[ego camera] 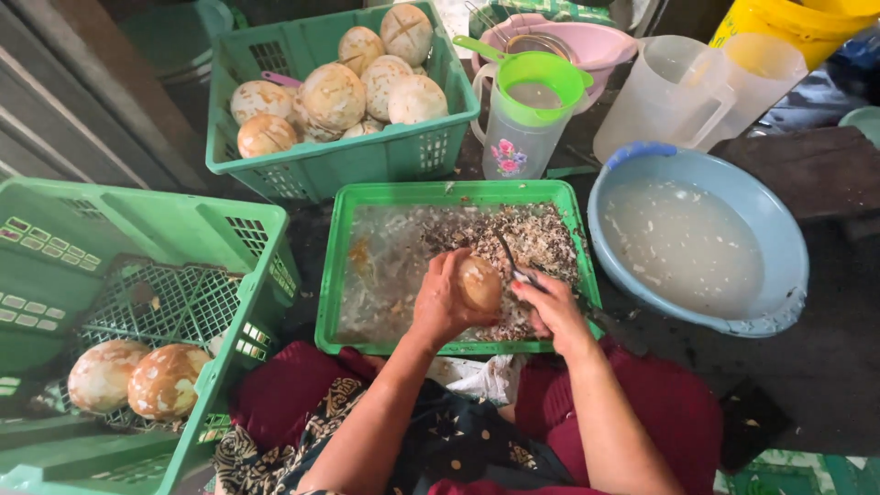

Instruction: Peeling the outer husk of coconuts using a knife over a collection tray while sitting on the floor.

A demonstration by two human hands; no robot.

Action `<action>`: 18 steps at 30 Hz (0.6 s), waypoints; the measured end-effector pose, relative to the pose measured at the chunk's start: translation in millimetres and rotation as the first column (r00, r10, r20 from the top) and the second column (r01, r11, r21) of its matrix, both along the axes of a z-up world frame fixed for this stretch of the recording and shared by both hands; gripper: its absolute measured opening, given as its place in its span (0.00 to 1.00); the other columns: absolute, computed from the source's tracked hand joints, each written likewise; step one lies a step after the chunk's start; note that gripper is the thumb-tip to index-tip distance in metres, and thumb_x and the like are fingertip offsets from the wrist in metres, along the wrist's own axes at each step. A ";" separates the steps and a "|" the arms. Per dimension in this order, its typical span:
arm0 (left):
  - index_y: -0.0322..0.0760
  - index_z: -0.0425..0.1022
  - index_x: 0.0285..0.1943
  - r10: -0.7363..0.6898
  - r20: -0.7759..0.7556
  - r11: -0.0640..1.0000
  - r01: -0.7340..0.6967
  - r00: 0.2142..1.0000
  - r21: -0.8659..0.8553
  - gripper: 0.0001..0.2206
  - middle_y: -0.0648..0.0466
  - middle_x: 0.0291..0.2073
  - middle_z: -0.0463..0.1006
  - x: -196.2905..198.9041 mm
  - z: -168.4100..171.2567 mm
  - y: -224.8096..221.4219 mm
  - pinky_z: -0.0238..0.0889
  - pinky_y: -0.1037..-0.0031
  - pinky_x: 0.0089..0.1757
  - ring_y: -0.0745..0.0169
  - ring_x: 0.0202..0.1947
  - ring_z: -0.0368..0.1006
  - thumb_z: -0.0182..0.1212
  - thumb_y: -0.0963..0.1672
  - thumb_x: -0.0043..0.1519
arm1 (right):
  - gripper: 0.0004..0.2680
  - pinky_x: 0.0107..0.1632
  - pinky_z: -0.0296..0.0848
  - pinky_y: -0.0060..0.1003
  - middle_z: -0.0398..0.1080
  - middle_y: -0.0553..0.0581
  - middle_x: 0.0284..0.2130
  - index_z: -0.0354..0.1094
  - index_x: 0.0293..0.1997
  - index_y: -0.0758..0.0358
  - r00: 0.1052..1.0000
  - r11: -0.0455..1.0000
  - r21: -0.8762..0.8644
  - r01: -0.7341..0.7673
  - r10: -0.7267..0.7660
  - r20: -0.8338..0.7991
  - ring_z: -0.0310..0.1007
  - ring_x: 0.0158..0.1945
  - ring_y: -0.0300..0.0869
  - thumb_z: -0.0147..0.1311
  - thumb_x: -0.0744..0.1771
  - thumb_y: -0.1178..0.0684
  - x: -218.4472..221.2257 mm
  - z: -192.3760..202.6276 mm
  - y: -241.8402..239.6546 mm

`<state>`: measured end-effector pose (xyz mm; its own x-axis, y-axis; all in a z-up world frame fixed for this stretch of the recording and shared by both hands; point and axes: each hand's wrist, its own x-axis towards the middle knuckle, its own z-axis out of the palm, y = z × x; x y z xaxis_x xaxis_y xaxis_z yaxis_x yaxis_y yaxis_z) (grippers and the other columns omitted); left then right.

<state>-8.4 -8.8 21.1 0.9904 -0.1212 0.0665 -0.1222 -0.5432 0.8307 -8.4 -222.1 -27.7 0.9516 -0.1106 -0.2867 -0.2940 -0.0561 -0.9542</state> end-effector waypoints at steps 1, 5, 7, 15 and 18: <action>0.49 0.61 0.69 -0.005 0.001 1.000 0.005 1.000 0.003 0.55 0.40 0.61 0.63 0.8 -0.6 -0.1 0.62 0.49 0.60 0.27 0.58 0.68 0.85 0.50 0.25 | 0.16 0.11 0.51 0.33 0.68 0.63 0.30 0.73 0.57 0.54 1.000 1.000 0.003 0.005 -0.005 0.001 0.57 0.09 0.42 0.61 0.64 0.48 1.8 8.5 16.1; 0.55 0.62 0.63 0.027 -0.061 0.991 -0.019 0.998 0.129 0.48 0.46 0.56 0.65 0.4 -6.1 -0.6 0.71 0.53 0.52 0.30 0.51 0.75 0.83 0.54 0.30 | 0.13 0.39 0.69 0.39 0.76 0.55 0.46 0.77 0.50 0.47 0.995 0.975 -0.201 0.096 -0.090 0.040 0.71 0.43 0.47 0.58 0.65 0.37 13.6 16.4 53.3; 0.57 0.62 0.62 0.035 -0.088 0.985 -0.019 0.995 0.174 0.46 0.48 0.55 0.66 0.5 -1.9 2.7 0.73 0.54 0.51 0.32 0.49 0.76 0.83 0.55 0.31 | 0.14 0.58 0.68 0.47 0.75 0.52 0.53 0.77 0.51 0.43 0.994 0.951 -0.292 0.105 -0.101 0.027 0.71 0.58 0.53 0.54 0.66 0.34 14.1 21.7 64.5; 0.63 0.62 0.68 0.047 -0.179 0.986 -0.016 0.983 0.168 0.38 0.48 0.58 0.67 11.9 -26.2 8.1 0.70 0.50 0.53 0.32 0.52 0.74 0.74 0.49 0.46 | 0.05 0.62 0.66 0.49 0.64 0.57 0.60 0.78 0.45 0.47 0.734 0.792 -0.546 0.274 0.195 0.650 0.62 0.64 0.58 0.57 0.67 0.50 -24.1 34.9 95.1; 0.65 0.63 0.66 0.047 -0.172 0.986 -0.017 0.984 0.168 0.46 0.53 0.58 0.67 3.2 -2.9 6.3 0.70 0.53 0.54 0.37 0.53 0.75 0.80 0.56 0.33 | 0.11 0.67 0.61 0.45 0.70 0.62 0.53 0.81 0.46 0.57 0.967 0.992 0.069 0.109 -0.122 0.226 0.64 0.63 0.52 0.56 0.64 0.48 21.2 23.0 74.7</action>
<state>-5.2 -2.5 18.2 0.9885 -0.0841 -0.1256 0.0360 -0.6757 0.7363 12.8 -147.4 -4.6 0.9743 -0.2136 -0.0715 -0.0687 0.0203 -0.9974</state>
